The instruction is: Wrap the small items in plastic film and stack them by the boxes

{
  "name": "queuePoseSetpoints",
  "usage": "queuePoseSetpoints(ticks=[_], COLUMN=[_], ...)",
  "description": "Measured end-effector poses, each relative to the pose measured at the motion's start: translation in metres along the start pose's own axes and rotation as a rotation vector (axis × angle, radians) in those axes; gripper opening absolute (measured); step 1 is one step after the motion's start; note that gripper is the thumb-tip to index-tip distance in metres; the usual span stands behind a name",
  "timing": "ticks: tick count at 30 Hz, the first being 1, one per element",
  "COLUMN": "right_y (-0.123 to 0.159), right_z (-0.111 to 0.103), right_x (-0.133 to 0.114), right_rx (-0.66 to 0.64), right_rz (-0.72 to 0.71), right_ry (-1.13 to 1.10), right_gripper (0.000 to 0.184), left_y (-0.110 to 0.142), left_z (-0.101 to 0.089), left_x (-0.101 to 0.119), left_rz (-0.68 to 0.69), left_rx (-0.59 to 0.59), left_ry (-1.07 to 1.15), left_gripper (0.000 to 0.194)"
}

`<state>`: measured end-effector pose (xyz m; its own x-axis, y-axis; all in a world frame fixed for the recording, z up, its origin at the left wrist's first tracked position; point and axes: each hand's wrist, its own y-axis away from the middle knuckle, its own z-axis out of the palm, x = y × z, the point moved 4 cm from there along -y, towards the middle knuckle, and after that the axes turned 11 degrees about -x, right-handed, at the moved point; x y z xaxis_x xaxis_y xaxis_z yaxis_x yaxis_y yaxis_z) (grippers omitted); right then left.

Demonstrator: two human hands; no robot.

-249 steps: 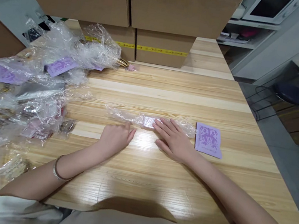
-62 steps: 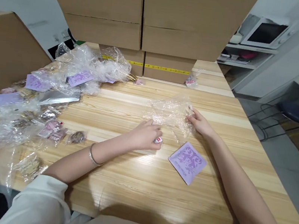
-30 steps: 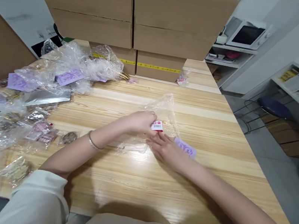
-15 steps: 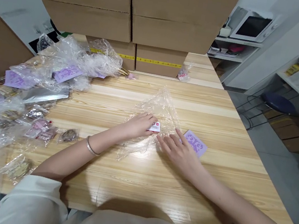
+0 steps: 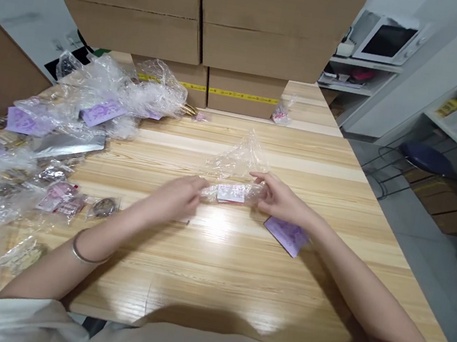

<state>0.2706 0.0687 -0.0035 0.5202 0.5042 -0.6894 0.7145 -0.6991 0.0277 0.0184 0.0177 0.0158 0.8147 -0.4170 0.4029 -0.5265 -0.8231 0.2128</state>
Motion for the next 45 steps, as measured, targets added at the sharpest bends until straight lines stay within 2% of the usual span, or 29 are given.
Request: queuePoseSetpoints(ticks=[3, 5, 6, 8, 9, 10, 11, 12, 13, 14, 15, 17, 19, 21, 25, 28, 32, 35, 37, 39, 40, 41, 42, 43, 45], right_y=[-0.012, -0.017, -0.018, -0.017, -0.014, -0.012, -0.009, -0.008, -0.007, -0.006, -0.006, -0.005, -0.006, -0.008, -0.005, 0.001, 0.008, 0.010, 0.011, 0.012, 0.012, 0.013, 0.013, 0.013, 0.014], right_z=[-0.012, -0.018, -0.020, -0.024, -0.025, -0.024, -0.020, -0.013, -0.003, 0.008, 0.018, 0.033, 0.039, 0.041, 0.037, 0.036, 0.045, 0.054, 0.058, 0.061, 0.062, 0.062, 0.063, 0.063, 0.063], right_x=[0.018, 0.029, 0.032, 0.029, 0.024, 0.016, 0.007, -0.001, -0.007, -0.011, -0.014, -0.010, 0.000, 0.010, 0.016, 0.003, -0.019, -0.025, -0.026, -0.026, -0.026, -0.027, -0.027, -0.027, -0.027], right_rx=[0.028, 0.091, 0.138, 0.281, 0.363, 0.434, 0.463, 0.430, 0.342, 0.230, 0.122, -0.018, -0.059, -0.079, -0.063, -0.043, -0.075, -0.071, -0.054, -0.035, -0.028, -0.021, -0.014, -0.008, -0.003], right_rz=[0.097, 0.229, 0.297, 0.377, 0.369, 0.323, 0.243, 0.134, 0.013, -0.099, -0.181, -0.237, -0.195, -0.149, -0.105, -0.162, -0.280, -0.285, -0.258, -0.235, -0.231, -0.232, -0.237, -0.241, -0.246], right_ry=[-0.041, -0.024, 0.023, 0.219, 0.353, 0.482, 0.584, 0.642, 0.653, 0.628, 0.582, 0.477, 0.398, 0.359, 0.372, 0.431, 0.480, 0.461, 0.435, 0.426, 0.429, 0.435, 0.442, 0.446, 0.449], right_gripper=[0.067, 0.060, 0.056, 0.050, 0.048, 0.044, 0.040, 0.035, 0.032, 0.031, 0.032, 0.044, 0.065, 0.073, 0.062, 0.056, 0.053, 0.049, 0.046, 0.043, 0.043, 0.042, 0.042, 0.042, 0.043], left_y=[-0.008, -0.013, -0.014, -0.009, -0.006, -0.004, -0.005, -0.008, -0.011, -0.016, -0.022, -0.035, -0.045, -0.049, -0.043, -0.036, -0.028, -0.026, -0.033, -0.043, -0.049, -0.057, -0.064, -0.071, -0.082], left_z=[-0.020, -0.023, -0.023, -0.022, -0.019, -0.013, -0.003, 0.010, 0.022, 0.031, 0.037, 0.043, 0.044, 0.041, 0.034, 0.037, 0.040, 0.028, 0.008, -0.012, -0.019, -0.021, -0.021, -0.019, -0.012], left_x=[-0.038, -0.054, -0.056, -0.048, -0.036, -0.020, -0.002, 0.016, 0.028, 0.035, 0.037, 0.030, 0.016, 0.004, -0.002, 0.003, 0.013, 0.015, 0.003, -0.022, -0.035, -0.046, -0.054, -0.058, -0.058], left_rz=[-0.154, -0.256, -0.300, -0.328, -0.275, -0.171, -0.007, 0.180, 0.287, 0.330, 0.329, 0.253, 0.194, 0.174, 0.200, 0.238, 0.318, 0.383, 0.284, 0.008, -0.146, -0.269, -0.328, -0.360, -0.335], left_rx=[0.012, 0.068, 0.151, 0.414, 0.547, 0.615, 0.582, 0.462, 0.359, 0.294, 0.255, 0.206, 0.137, 0.091, 0.103, 0.069, -0.005, -0.051, 0.065, 0.237, 0.264, 0.209, 0.147, 0.061, -0.098], left_ry=[0.351, 0.497, 0.495, 0.321, 0.174, 0.038, -0.072, -0.151, -0.206, -0.239, -0.247, -0.199, -0.097, -0.003, 0.055, 0.073, 0.103, 0.155, 0.232, 0.286, 0.289, 0.294, 0.301, 0.318, 0.428], left_gripper=[0.029, 0.031, 0.031, 0.034, 0.036, 0.035, 0.031, 0.028, 0.027, 0.028, 0.031, 0.042, 0.046, 0.043, 0.037, 0.039, 0.045, 0.034, 0.030, 0.031, 0.032, 0.033, 0.038, 0.045, 0.058])
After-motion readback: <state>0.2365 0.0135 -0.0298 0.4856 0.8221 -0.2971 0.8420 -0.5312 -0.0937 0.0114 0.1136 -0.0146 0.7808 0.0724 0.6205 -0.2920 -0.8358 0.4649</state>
